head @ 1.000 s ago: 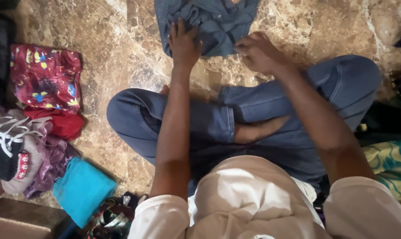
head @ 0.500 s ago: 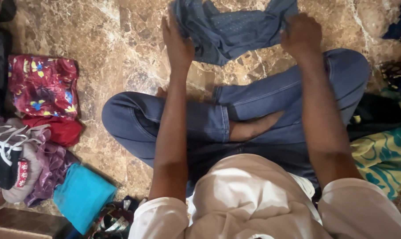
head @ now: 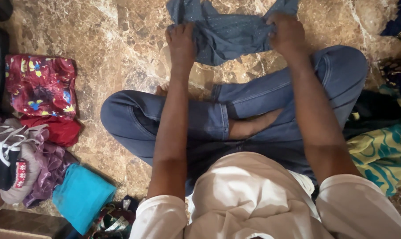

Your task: Fold various pieces of clothing and fabric on a marble-patterned floor.

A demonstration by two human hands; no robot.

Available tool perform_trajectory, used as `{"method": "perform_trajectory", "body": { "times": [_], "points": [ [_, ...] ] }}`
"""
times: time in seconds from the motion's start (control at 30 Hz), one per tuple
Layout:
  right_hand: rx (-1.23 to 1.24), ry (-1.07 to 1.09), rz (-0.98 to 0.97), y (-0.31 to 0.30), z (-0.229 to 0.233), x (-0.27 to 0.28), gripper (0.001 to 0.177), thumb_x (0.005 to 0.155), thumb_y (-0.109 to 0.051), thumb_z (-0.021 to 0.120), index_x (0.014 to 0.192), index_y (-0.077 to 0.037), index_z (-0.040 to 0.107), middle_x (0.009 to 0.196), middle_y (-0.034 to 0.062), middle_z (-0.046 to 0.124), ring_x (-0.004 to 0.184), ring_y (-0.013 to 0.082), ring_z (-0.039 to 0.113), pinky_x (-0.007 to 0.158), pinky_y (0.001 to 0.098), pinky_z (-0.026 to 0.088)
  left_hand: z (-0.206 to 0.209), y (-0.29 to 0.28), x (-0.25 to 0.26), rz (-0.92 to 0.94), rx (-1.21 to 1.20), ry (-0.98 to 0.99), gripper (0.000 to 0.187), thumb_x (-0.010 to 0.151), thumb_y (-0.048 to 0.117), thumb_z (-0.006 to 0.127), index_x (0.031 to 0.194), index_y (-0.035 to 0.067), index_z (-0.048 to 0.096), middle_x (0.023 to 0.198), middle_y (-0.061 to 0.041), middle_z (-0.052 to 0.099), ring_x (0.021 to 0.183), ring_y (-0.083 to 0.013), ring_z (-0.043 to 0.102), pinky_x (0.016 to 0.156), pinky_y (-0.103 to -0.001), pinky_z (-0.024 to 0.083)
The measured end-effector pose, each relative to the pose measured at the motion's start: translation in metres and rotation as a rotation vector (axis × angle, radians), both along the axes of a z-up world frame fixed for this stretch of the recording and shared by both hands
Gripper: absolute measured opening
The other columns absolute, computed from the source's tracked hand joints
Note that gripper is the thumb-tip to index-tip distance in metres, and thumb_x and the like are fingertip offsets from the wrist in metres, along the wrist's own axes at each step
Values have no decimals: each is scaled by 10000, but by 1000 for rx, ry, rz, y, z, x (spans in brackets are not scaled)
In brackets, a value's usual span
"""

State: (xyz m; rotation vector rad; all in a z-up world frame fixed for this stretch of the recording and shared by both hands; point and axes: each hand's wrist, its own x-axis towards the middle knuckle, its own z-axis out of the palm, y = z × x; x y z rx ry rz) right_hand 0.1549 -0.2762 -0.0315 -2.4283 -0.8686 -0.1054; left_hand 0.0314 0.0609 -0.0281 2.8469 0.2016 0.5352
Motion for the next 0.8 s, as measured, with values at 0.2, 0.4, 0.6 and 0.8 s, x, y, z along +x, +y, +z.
{"method": "perform_trajectory", "body": {
  "times": [0.2, 0.4, 0.6, 0.8],
  "points": [
    [125, -2, -67, -9, 8, 11, 186, 930, -76, 840, 1078, -77, 729, 1048, 157, 706, 950, 342, 691, 803, 443, 543, -4, 3, -5, 23, 43, -3, 519, 742, 82, 772, 1243, 123, 641, 1267, -133, 624, 1255, -412, 519, 1081, -542, 332],
    [751, 355, -125, -23, -13, 36, 230, 1089, -40, 836, 1012, 9, 625, 902, 41, 601, 744, 130, 550, 675, 274, 415, -12, 9, -2, 94, 0, 115, 384, 743, 104, 760, 1119, 145, 691, 1150, -115, 659, 1140, -349, 598, 1096, -616, 328],
    [1174, 310, -154, -39, -31, 52, 278, 1094, 27, 760, 1241, 24, 524, 1102, 18, 672, 977, 109, 633, 842, 270, 517, -11, 23, 3, -49, -389, -158, 102, 967, 85, 622, 1034, 157, 651, 1083, -72, 696, 1062, -285, 669, 959, -394, 490],
    [1212, 152, -339, -55, -60, 66, 257, 1126, 47, 751, 1230, 21, 517, 1043, -5, 572, 961, 106, 563, 876, 292, 506, 52, 9, 7, -197, -1118, -519, 72, 1119, 47, 541, 1170, 77, 582, 1057, -10, 606, 1007, -148, 577, 923, -315, 470]
  ]
}}
